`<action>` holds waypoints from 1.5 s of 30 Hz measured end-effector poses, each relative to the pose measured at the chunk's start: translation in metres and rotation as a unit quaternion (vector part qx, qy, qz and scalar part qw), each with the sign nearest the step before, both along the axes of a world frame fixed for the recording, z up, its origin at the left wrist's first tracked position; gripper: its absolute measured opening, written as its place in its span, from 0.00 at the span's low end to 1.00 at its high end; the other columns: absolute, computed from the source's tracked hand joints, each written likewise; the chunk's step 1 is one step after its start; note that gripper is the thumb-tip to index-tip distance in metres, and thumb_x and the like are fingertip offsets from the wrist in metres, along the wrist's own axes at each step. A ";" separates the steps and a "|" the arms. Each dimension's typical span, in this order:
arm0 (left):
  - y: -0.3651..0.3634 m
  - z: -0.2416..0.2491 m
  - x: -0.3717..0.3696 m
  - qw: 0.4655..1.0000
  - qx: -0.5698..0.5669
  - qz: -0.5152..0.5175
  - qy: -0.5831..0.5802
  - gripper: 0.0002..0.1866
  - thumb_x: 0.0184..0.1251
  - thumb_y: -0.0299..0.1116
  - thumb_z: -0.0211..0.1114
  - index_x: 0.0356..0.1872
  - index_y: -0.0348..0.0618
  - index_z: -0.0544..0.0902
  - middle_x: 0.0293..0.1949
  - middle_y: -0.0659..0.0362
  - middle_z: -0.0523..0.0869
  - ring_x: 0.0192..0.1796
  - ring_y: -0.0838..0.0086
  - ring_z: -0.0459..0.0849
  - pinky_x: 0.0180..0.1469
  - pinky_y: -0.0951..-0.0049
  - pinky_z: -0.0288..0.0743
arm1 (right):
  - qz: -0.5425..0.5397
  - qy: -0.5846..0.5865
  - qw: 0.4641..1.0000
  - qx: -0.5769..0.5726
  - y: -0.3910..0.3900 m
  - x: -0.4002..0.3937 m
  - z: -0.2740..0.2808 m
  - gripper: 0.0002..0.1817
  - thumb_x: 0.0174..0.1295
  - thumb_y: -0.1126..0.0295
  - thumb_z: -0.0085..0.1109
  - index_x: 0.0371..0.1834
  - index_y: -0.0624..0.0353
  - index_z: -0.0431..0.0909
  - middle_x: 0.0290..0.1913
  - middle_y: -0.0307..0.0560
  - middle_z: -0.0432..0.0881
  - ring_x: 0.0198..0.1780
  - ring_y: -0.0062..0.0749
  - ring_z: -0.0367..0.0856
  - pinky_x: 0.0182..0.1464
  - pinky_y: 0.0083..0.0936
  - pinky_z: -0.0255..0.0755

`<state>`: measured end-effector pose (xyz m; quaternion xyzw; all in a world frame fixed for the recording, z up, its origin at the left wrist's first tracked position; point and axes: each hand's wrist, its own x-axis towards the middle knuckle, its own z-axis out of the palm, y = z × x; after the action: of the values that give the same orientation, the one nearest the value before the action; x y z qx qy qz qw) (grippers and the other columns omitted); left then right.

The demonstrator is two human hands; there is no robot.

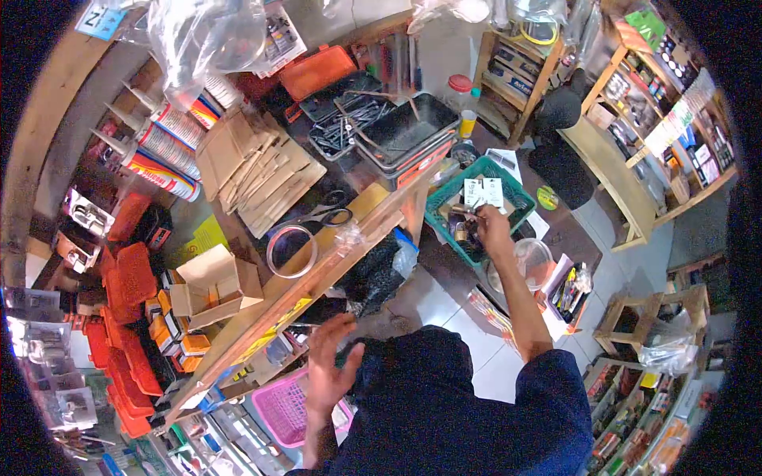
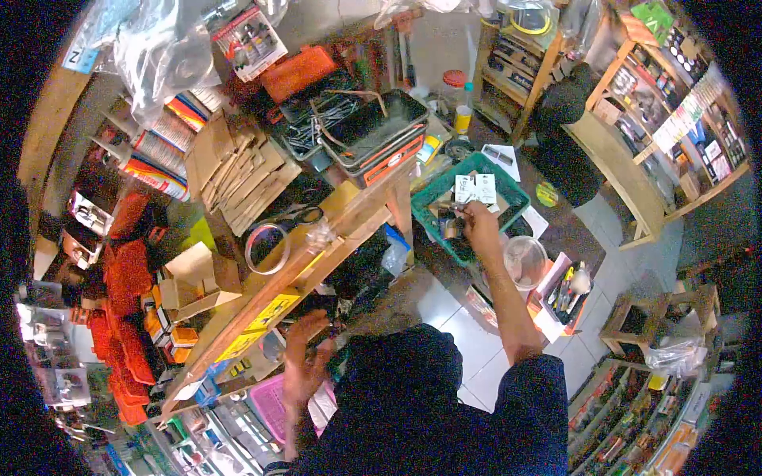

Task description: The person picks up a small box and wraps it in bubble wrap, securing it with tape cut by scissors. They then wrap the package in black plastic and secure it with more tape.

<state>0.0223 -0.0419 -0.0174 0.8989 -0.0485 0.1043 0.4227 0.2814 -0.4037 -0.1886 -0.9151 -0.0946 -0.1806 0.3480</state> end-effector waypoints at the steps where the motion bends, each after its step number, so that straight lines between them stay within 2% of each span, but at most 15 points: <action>1: 0.001 -0.003 -0.001 0.999 0.034 -0.039 0.011 0.20 0.66 0.33 0.71 0.57 0.41 0.82 0.62 0.48 0.82 0.66 0.51 0.78 0.66 0.53 0.72 | 0.005 0.037 0.998 -0.052 0.000 0.006 -0.013 0.06 0.58 0.81 0.62 0.37 0.64 0.76 0.39 0.62 0.82 0.42 0.61 0.83 0.45 0.43 0.77; 5: 0.001 -0.021 -0.014 0.988 0.125 -0.064 0.067 0.24 0.67 0.39 0.71 0.61 0.42 0.81 0.62 0.48 0.82 0.63 0.51 0.80 0.67 0.53 0.70 | 0.011 0.037 0.996 -0.079 0.011 0.007 -0.043 0.07 0.56 0.78 0.63 0.37 0.62 0.76 0.36 0.63 0.80 0.42 0.66 0.80 0.44 0.51 0.75; 10: 0.022 -0.084 -0.040 0.981 0.099 -0.005 0.168 0.23 0.70 0.43 0.69 0.61 0.42 0.80 0.61 0.46 0.83 0.65 0.50 0.79 0.67 0.54 0.71 | 0.052 0.117 0.982 -0.141 -0.005 0.028 -0.027 0.19 0.51 0.71 0.68 0.48 0.49 0.82 0.45 0.55 0.85 0.45 0.56 0.86 0.47 0.47 0.79; 15: 0.054 -0.201 -0.092 0.958 0.068 0.052 0.273 0.26 0.71 0.49 0.66 0.61 0.41 0.79 0.58 0.42 0.84 0.63 0.47 0.81 0.64 0.53 0.73 | -0.005 0.227 0.945 -0.235 -0.041 0.070 -0.047 0.28 0.48 0.67 0.73 0.56 0.53 0.78 0.53 0.59 0.83 0.50 0.60 0.85 0.51 0.47 0.81; 20: 0.067 -0.256 -0.144 0.906 0.009 0.081 0.415 0.28 0.72 0.56 0.62 0.63 0.45 0.77 0.56 0.39 0.84 0.59 0.44 0.83 0.60 0.50 0.77 | 0.003 0.204 0.945 -0.256 -0.034 0.060 -0.029 0.26 0.49 0.62 0.73 0.52 0.58 0.81 0.47 0.59 0.85 0.49 0.57 0.86 0.51 0.48 0.81; 27: 0.068 -0.251 -0.126 0.908 0.076 0.085 0.403 0.29 0.72 0.57 0.62 0.62 0.45 0.77 0.56 0.39 0.85 0.59 0.44 0.84 0.59 0.50 0.77 | 0.053 0.159 0.969 -0.181 -0.070 0.083 -0.081 0.16 0.51 0.63 0.71 0.38 0.63 0.85 0.34 0.64 0.86 0.40 0.57 0.87 0.44 0.47 0.80; 30: 0.075 -0.262 -0.121 0.937 0.024 0.077 0.341 0.30 0.73 0.56 0.61 0.63 0.43 0.77 0.55 0.39 0.85 0.58 0.44 0.84 0.60 0.50 0.77 | -0.009 0.132 0.977 -0.170 -0.080 0.083 -0.052 0.12 0.54 0.68 0.69 0.37 0.65 0.85 0.32 0.65 0.85 0.35 0.57 0.87 0.39 0.44 0.80; 32: 0.070 -0.243 -0.108 0.935 0.077 0.055 0.343 0.29 0.74 0.55 0.61 0.63 0.41 0.77 0.57 0.40 0.84 0.60 0.44 0.82 0.61 0.51 0.76 | -0.008 0.114 0.992 -0.051 -0.085 0.080 -0.050 0.12 0.61 0.69 0.69 0.43 0.64 0.84 0.33 0.55 0.88 0.31 0.45 0.87 0.34 0.39 0.79; 34: 0.063 -0.226 -0.103 0.930 0.080 0.058 0.354 0.29 0.75 0.54 0.60 0.63 0.41 0.77 0.58 0.41 0.84 0.61 0.45 0.82 0.62 0.51 0.75 | -0.078 0.268 0.931 0.236 -0.083 0.071 -0.027 0.14 0.67 0.67 0.67 0.50 0.62 0.82 0.35 0.42 0.88 0.30 0.32 0.86 0.32 0.35 0.78; 36: 0.058 -0.214 -0.096 0.926 0.085 0.061 0.364 0.29 0.75 0.53 0.60 0.63 0.40 0.77 0.60 0.42 0.83 0.63 0.46 0.81 0.63 0.52 0.75 | -0.067 0.322 0.905 0.270 -0.084 0.064 -0.011 0.17 0.70 0.63 0.65 0.56 0.60 0.79 0.41 0.35 0.86 0.37 0.24 0.85 0.36 0.31 0.78; 39: 0.050 -0.205 -0.088 0.944 0.063 0.028 0.324 0.29 0.76 0.54 0.58 0.64 0.39 0.77 0.62 0.42 0.82 0.64 0.46 0.80 0.65 0.53 0.74 | -0.002 0.356 0.860 0.365 -0.037 0.026 0.052 0.16 0.70 0.56 0.65 0.50 0.55 0.81 0.43 0.34 0.84 0.45 0.22 0.82 0.44 0.27 0.76; 42: 0.030 -0.182 -0.062 0.966 0.038 -0.011 0.254 0.28 0.76 0.51 0.60 0.66 0.39 0.75 0.60 0.45 0.84 0.62 0.53 0.83 0.64 0.58 0.75 | 0.129 0.376 0.875 0.275 0.001 -0.005 0.059 0.12 0.68 0.57 0.67 0.45 0.52 0.83 0.35 0.30 0.83 0.32 0.15 0.76 0.32 0.19 0.71; 43: 0.018 -0.157 -0.049 0.956 -0.101 -0.013 0.275 0.27 0.77 0.48 0.61 0.66 0.40 0.76 0.57 0.48 0.85 0.60 0.58 0.84 0.63 0.61 0.76 | 0.194 0.373 0.866 0.271 0.025 -0.021 0.067 0.12 0.71 0.59 0.66 0.45 0.56 0.82 0.40 0.32 0.85 0.42 0.19 0.85 0.39 0.19 0.72; 44: 0.007 -0.138 -0.038 0.929 -0.239 -0.012 0.283 0.25 0.77 0.45 0.62 0.67 0.41 0.76 0.55 0.50 0.86 0.58 0.63 0.85 0.62 0.64 0.77 | 0.270 0.385 0.842 0.265 0.046 -0.039 0.081 0.12 0.73 0.61 0.63 0.46 0.58 0.81 0.41 0.33 0.85 0.40 0.18 0.84 0.40 0.21 0.73; 45: -0.001 -0.131 -0.030 0.931 -0.243 0.016 0.272 0.25 0.77 0.45 0.62 0.67 0.41 0.76 0.55 0.50 0.86 0.58 0.63 0.85 0.62 0.64 0.77 | 0.323 0.402 0.821 0.245 0.068 -0.057 0.101 0.13 0.73 0.61 0.63 0.50 0.59 0.80 0.41 0.34 0.84 0.39 0.16 0.82 0.41 0.20 0.73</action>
<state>-0.0072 -0.0429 -0.1485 0.7633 0.1100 -0.1288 0.6234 0.2246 -0.3357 -0.0874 -0.7080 -0.1893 0.3090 0.6062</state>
